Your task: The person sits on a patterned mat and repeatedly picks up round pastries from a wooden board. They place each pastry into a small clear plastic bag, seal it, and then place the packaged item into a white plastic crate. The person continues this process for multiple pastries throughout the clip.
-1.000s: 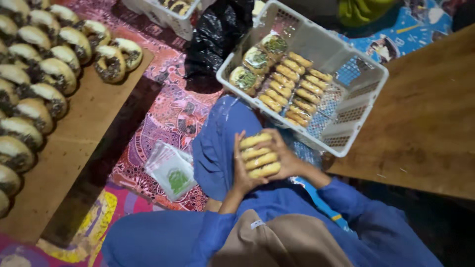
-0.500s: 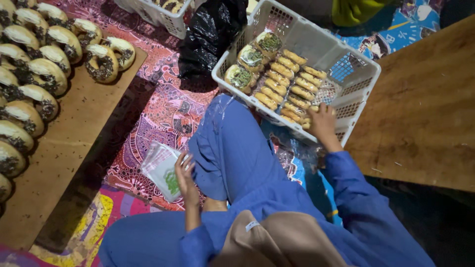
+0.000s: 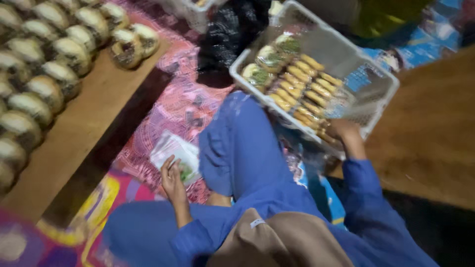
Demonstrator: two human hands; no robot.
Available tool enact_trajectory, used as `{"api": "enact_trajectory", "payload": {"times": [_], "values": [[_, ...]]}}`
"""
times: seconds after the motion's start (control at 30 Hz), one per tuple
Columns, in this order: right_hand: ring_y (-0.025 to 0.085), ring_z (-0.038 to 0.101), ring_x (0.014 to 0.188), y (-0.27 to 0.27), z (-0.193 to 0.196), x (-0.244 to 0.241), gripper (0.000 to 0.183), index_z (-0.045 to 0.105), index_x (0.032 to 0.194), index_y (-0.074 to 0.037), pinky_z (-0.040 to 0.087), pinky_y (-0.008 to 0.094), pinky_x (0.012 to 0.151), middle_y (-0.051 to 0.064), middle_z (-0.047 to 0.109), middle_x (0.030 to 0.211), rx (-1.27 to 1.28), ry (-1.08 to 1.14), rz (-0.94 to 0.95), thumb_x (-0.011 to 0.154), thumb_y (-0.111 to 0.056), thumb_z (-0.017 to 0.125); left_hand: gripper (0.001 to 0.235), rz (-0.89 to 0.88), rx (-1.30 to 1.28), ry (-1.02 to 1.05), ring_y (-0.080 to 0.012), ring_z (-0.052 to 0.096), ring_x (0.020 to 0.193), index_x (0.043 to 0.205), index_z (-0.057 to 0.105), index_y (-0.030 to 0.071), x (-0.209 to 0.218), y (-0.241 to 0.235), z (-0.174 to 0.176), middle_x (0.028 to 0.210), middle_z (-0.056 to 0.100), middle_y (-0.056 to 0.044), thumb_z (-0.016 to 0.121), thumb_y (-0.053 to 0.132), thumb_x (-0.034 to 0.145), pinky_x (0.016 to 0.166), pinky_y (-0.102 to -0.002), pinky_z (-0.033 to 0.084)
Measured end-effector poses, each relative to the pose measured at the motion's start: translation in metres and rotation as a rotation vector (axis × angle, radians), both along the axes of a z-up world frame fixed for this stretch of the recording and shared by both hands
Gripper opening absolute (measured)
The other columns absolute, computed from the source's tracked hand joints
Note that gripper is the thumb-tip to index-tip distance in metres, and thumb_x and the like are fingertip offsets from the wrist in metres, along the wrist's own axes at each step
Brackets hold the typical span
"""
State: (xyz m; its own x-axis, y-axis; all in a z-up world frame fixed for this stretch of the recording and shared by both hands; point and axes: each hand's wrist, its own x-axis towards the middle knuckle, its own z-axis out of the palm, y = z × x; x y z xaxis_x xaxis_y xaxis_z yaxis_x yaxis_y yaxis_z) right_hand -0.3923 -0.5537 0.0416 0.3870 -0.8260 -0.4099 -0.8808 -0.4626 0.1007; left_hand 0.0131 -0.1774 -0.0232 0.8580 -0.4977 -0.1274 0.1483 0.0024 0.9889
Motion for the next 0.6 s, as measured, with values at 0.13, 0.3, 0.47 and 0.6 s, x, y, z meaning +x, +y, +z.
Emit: {"api": "enact_trajectory", "payload": {"times": [0.13, 0.3, 0.47, 0.6], "values": [[0.034, 0.068, 0.1, 0.064, 0.077, 0.147, 0.03, 0.07, 0.122, -0.008, 0.054, 0.045, 0.083, 0.015, 0.072, 0.111, -0.173, -0.801, 0.218, 0.099, -0.028, 0.067, 0.029, 0.252, -0.272, 0.011, -0.0174, 0.064, 0.114, 0.132, 0.058, 0.0, 0.027, 0.043, -0.001, 0.127, 0.064, -0.01, 0.06, 0.016, 0.108, 0.098, -0.029, 0.053], [0.031, 0.07, 0.099, 0.189, -0.024, 0.359, 0.038, 0.07, 0.123, -0.012, 0.055, 0.046, 0.085, 0.011, 0.074, 0.109, 0.557, -0.836, 0.833, 0.086, -0.023, 0.073, 0.024, 0.515, -0.147, 0.031, -0.0195, 0.068, 0.1, 0.119, 0.064, -0.002, 0.028, 0.077, -0.037, 0.114, 0.072, -0.013, 0.061, 0.019, 0.107, 0.088, -0.032, 0.054], [0.031, 0.064, 0.099, 0.234, -0.165, 0.429, 0.046, 0.068, 0.096, -0.005, 0.05, 0.046, 0.076, 0.015, 0.068, 0.103, 0.111, -0.475, 0.981, 0.063, -0.032, 0.085, 0.025, 0.508, -0.211, 0.194, -0.018, 0.071, 0.099, 0.118, 0.064, 0.001, 0.011, 0.085, -0.081, 0.113, 0.071, -0.008, 0.058, 0.021, 0.103, 0.09, -0.032, 0.057], [0.029, 0.068, 0.095, 0.236, -0.198, 0.439, 0.015, 0.071, 0.082, -0.015, 0.046, 0.049, 0.084, 0.012, 0.071, 0.097, 0.176, -0.326, 1.058, 0.077, -0.029, 0.073, 0.036, 0.353, 0.139, -0.046, -0.0249, 0.072, 0.101, 0.123, 0.063, -0.001, 0.03, 0.056, -0.099, 0.112, 0.072, -0.015, 0.064, 0.024, 0.097, 0.091, -0.037, 0.058]]}}
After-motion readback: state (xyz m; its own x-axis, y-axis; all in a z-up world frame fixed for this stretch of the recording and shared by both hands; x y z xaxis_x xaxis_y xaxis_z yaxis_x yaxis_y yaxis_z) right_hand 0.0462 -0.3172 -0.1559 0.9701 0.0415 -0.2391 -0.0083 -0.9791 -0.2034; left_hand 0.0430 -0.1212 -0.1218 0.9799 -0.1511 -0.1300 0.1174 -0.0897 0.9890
